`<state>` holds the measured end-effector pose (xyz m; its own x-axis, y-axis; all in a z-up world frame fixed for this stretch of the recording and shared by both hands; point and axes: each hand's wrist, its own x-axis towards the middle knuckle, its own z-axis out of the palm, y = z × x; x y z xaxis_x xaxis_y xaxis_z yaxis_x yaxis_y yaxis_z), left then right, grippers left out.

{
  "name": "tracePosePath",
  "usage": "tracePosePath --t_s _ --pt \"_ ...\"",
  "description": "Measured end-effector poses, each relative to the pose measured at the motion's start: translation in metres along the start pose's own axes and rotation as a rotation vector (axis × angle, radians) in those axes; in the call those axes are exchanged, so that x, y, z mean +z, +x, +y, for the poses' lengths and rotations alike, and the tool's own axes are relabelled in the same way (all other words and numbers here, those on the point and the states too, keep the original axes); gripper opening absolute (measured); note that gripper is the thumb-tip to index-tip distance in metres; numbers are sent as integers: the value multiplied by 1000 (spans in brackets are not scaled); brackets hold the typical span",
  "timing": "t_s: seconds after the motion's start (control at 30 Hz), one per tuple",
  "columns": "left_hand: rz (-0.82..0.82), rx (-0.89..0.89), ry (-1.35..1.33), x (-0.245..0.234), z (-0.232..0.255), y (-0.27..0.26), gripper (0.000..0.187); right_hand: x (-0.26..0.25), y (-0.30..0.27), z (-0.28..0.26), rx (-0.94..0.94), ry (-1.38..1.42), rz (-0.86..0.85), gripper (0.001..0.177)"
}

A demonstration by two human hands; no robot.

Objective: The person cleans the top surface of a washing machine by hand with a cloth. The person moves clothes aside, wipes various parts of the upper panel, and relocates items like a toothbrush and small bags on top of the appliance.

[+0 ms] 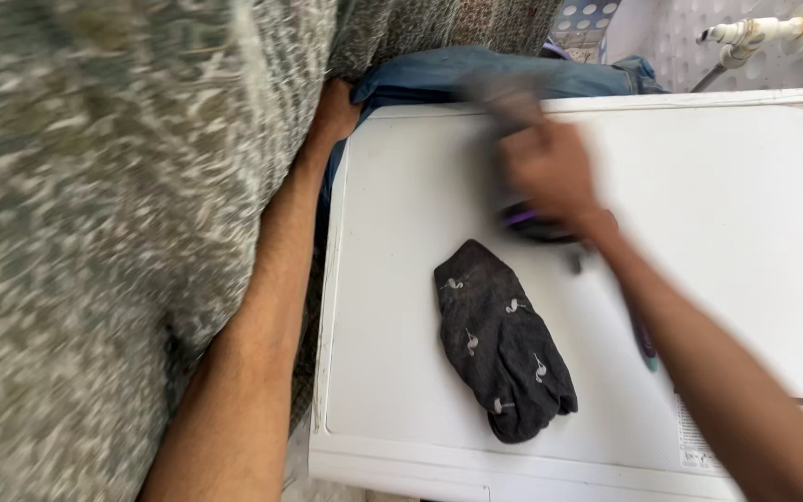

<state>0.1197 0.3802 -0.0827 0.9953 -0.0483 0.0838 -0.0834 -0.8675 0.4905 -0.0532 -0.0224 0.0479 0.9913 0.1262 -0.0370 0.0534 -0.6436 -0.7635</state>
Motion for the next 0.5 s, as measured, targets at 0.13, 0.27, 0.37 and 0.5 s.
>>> tracePosePath --t_s 0.13,0.27,0.37,0.5 --pt "-42 2 109 -10 4 -8 28 87 -22 -76 -945 -332 -90 66" --pt "-231 -193 108 -36 38 -19 45 94 -21 -82 -807 -363 -294 69" --pt "-222 -206 23 -45 59 -23 37 87 4 -74 -610 -423 -158 66" --pt "-228 -182 70 -38 58 -17 42 112 -1 -84 -592 -382 -24 67"
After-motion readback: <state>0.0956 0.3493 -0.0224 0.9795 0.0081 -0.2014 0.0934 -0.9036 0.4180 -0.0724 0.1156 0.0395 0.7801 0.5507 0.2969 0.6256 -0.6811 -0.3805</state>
